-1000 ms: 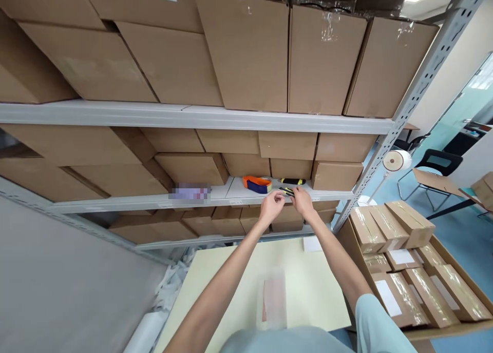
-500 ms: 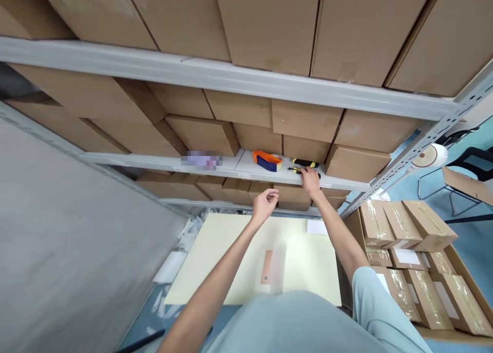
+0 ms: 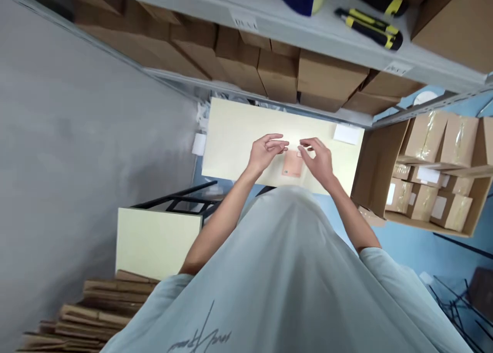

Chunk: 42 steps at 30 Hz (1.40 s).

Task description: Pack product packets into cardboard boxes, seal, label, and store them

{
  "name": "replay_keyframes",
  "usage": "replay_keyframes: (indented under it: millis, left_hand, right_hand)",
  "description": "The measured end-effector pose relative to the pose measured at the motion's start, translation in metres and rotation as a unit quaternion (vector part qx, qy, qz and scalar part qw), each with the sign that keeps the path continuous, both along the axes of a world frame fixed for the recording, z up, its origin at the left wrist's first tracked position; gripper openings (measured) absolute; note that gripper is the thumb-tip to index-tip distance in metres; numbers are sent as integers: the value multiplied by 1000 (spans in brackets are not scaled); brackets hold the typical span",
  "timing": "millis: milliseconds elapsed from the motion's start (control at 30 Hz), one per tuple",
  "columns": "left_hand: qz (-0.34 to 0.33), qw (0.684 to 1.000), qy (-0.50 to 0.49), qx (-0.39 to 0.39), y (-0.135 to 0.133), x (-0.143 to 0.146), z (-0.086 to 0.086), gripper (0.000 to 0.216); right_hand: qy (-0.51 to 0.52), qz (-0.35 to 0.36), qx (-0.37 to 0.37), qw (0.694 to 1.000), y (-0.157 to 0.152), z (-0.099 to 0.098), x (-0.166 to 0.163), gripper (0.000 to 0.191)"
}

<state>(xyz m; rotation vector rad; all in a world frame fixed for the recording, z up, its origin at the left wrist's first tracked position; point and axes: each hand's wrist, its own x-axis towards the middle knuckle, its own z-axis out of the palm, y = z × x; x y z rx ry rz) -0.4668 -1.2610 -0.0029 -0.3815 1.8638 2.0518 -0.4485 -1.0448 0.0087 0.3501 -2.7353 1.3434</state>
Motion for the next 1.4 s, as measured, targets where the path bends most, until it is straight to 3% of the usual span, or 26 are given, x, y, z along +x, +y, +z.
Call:
replay_keyframes:
  millis: [100, 267, 700, 1233, 1333, 1400]
  left_hand:
    - [-10, 997, -60, 42, -5, 24, 29, 56]
    - [-15, 994, -102, 45, -9, 38, 68, 65]
    - [-16, 995, -98, 28, -19, 44, 102, 62]
    - [-21, 995, -92, -22, -24, 57, 122, 55]
    - [-34, 995, -89, -11, -25, 58, 103, 56]
    - [-39, 996, -83, -9, -28, 56, 73, 57]
  right_hand:
    - [-7, 2, 2, 1000, -23, 5, 33, 25]
    - [47, 12, 59, 997, -35, 18, 44, 23]
    - [126, 71, 207, 968, -39, 35, 52, 24]
    - [142, 79, 253, 954, -47, 50, 63, 22]
    - [138, 65, 230, 961, -48, 40, 66, 21]
    - [108, 43, 194, 974, -40, 21, 66, 19]
